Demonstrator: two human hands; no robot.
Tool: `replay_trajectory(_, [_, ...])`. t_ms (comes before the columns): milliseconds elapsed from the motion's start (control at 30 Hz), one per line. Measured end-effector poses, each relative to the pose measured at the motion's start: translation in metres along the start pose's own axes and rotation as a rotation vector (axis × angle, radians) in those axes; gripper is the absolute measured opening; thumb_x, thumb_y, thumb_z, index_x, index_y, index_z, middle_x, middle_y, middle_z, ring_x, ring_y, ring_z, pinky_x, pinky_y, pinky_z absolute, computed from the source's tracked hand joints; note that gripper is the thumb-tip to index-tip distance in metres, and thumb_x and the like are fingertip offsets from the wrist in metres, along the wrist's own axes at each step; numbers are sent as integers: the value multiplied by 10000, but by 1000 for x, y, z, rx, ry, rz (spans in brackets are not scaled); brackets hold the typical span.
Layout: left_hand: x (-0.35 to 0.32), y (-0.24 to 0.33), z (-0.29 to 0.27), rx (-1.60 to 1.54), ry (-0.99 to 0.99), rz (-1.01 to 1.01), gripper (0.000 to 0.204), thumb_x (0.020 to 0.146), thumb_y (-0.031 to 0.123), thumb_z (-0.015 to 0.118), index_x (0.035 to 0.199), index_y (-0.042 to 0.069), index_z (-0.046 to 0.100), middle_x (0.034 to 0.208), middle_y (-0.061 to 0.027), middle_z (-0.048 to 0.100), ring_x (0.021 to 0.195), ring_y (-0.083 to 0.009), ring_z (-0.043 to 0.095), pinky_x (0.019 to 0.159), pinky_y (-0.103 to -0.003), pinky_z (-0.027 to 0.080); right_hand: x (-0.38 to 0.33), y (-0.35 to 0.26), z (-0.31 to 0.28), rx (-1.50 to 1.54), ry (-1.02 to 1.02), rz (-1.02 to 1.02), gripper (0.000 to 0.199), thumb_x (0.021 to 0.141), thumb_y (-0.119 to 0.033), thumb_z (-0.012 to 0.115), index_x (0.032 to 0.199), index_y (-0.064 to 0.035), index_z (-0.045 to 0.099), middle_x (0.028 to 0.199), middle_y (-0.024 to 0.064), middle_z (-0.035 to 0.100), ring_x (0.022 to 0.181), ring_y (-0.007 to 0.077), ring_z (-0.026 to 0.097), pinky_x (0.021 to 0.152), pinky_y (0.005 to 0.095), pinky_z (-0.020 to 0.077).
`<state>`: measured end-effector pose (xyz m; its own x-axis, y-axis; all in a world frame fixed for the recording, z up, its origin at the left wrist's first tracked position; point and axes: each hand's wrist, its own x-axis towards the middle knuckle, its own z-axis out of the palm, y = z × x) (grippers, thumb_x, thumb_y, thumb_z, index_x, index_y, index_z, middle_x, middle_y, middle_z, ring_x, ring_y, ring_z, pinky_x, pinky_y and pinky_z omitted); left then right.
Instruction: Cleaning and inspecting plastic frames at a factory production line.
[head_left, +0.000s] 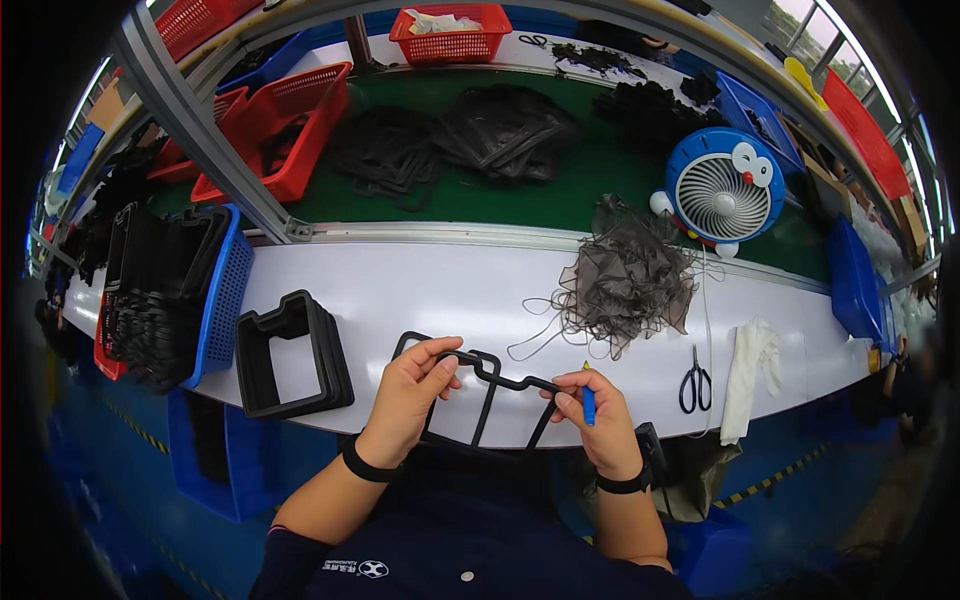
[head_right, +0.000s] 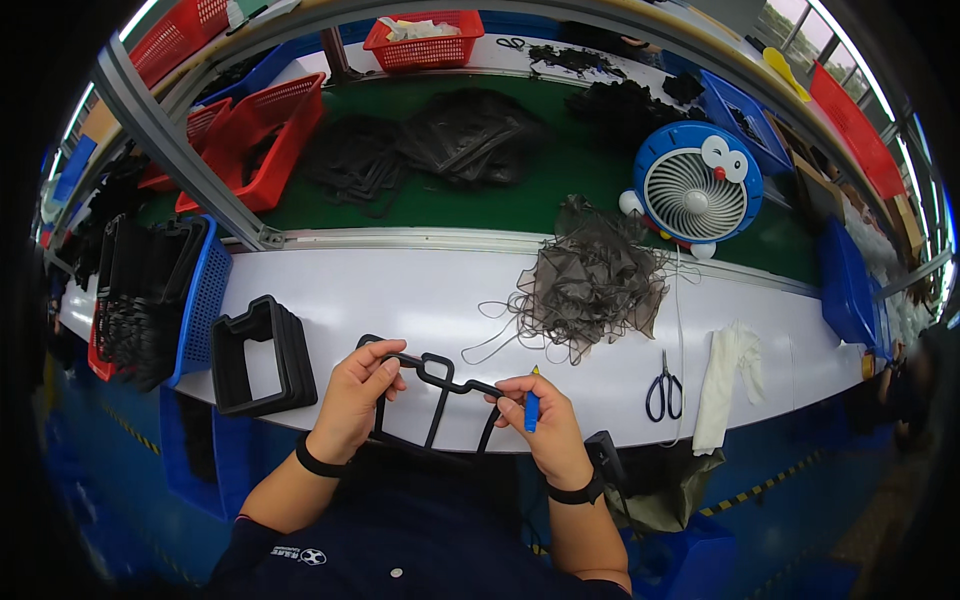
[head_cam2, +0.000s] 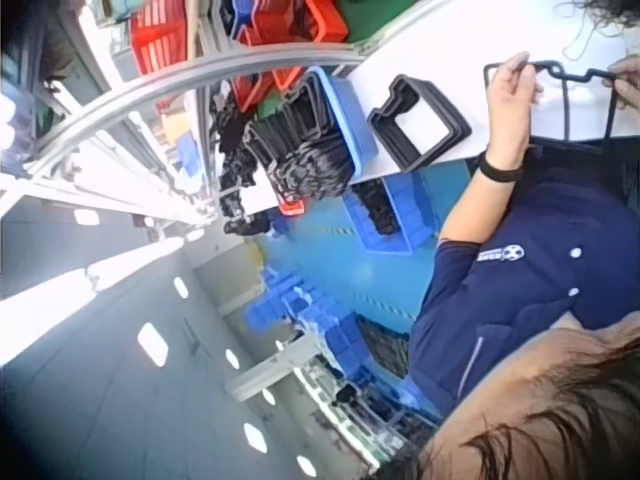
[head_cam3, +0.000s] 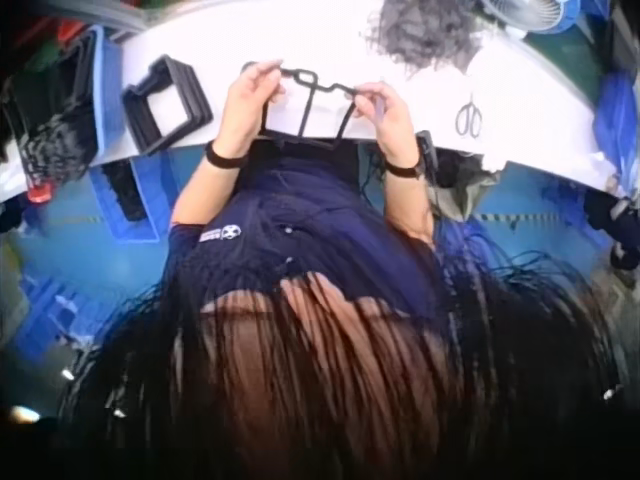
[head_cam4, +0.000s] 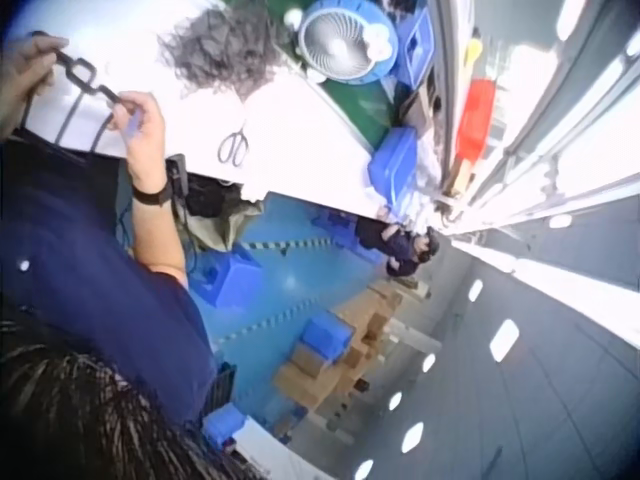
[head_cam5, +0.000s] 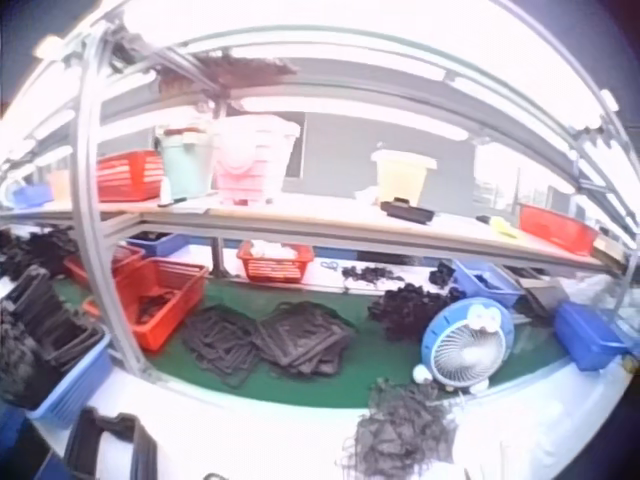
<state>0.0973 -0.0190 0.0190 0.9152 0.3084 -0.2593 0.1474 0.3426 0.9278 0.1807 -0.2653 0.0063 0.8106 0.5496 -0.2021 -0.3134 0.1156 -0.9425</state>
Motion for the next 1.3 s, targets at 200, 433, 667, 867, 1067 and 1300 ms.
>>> replay_trajectory(200, [-1,0,0,5,23,-13,243,989,141,610,1190,7,633,854,-14,642,738,-80,592,644,-213,442,0,-2,4,28,-47,9,176,955,-35,623,1125,7,611,1024,116,695,833,115,636,761,252,545])
replay_trajectory(433, [-2,-7,-4,1,27,-6,241,995,147,599,1193,14,626,908,-27,661,737,-81,583,642,-215,437,-1,-1,5,12,-45,31,152,983,-33,575,1114,25,624,987,142,678,893,162,659,731,257,544])
replay_trajectory(667, [-3,-11,-7,-30,15,0,254,999,139,583,1218,13,610,992,-59,691,754,-83,574,664,-218,441,1,4,4,42,-70,17,172,1029,-87,526,1123,21,621,1005,128,662,932,173,670,733,256,543])
replay_trajectory(867, [-4,-13,-8,-26,8,3,274,1002,129,566,1248,12,594,1028,-71,699,765,-85,574,676,-216,443,3,5,6,66,-47,59,185,1037,-98,514,1132,27,613,1008,102,630,967,182,671,731,255,546])
replay_trajectory(1067, [-8,-12,-7,-79,9,-2,286,985,91,583,1259,9,592,1009,-59,693,776,-84,579,676,-218,440,1,1,9,7,-27,89,161,1008,-106,579,1092,26,619,933,106,676,905,164,680,707,241,534])
replay_trajectory(1300, [-15,-6,-2,-49,-42,8,328,951,58,636,1269,-4,584,1025,-46,691,786,-69,567,692,-211,441,0,6,12,-76,12,34,85,948,-24,643,1019,17,625,908,121,706,826,146,682,669,229,528])
